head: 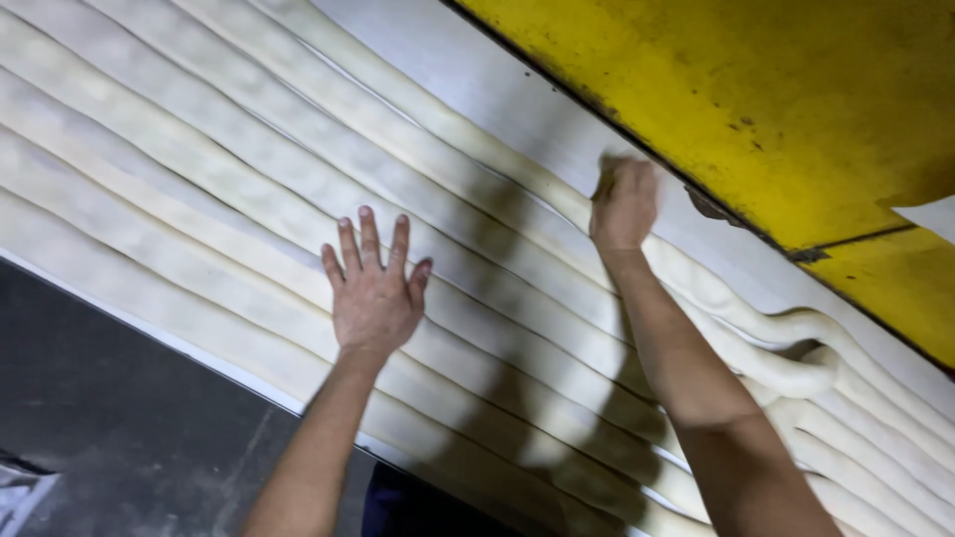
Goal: Aligning and pressing long ropes of dough on a work surface to prepare them for baking.
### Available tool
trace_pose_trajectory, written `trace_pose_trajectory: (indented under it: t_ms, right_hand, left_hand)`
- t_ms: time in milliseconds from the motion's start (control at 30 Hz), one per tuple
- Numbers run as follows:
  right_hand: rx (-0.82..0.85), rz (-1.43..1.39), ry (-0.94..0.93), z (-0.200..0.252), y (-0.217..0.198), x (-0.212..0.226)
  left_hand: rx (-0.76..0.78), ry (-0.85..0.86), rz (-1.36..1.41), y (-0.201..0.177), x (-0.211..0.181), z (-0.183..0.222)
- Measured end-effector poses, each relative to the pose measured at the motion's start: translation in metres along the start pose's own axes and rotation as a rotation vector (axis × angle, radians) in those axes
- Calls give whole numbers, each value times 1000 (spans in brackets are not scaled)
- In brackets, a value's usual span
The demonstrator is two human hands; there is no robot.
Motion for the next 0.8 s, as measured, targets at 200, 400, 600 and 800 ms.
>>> trace_pose_trajectory:
  t_ms: [200,400,600,800]
  right_hand:
    - [116,127,23,-2,11,-16]
    - [142,275,14,-4,-1,-1]
    - [-19,220,37,-20,24,36]
    - [42,300,5,-24,24,29]
  left_hand:
    - [176,-25,-20,-8,2,-3]
    - [64,110,297,-5,32,-2]
    - [-216,144,339,-91,104,-35]
    - [59,113,-41,-84,150,-86]
Point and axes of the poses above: each hand's wrist, its own z-axis away from the middle knuckle, its own y-axis out of the palm, x = y × z, the point moved 1 cm from there along -z, towards the middle knuckle, and after that the axes turned 13 degrees about z, right-handed, at the moved point
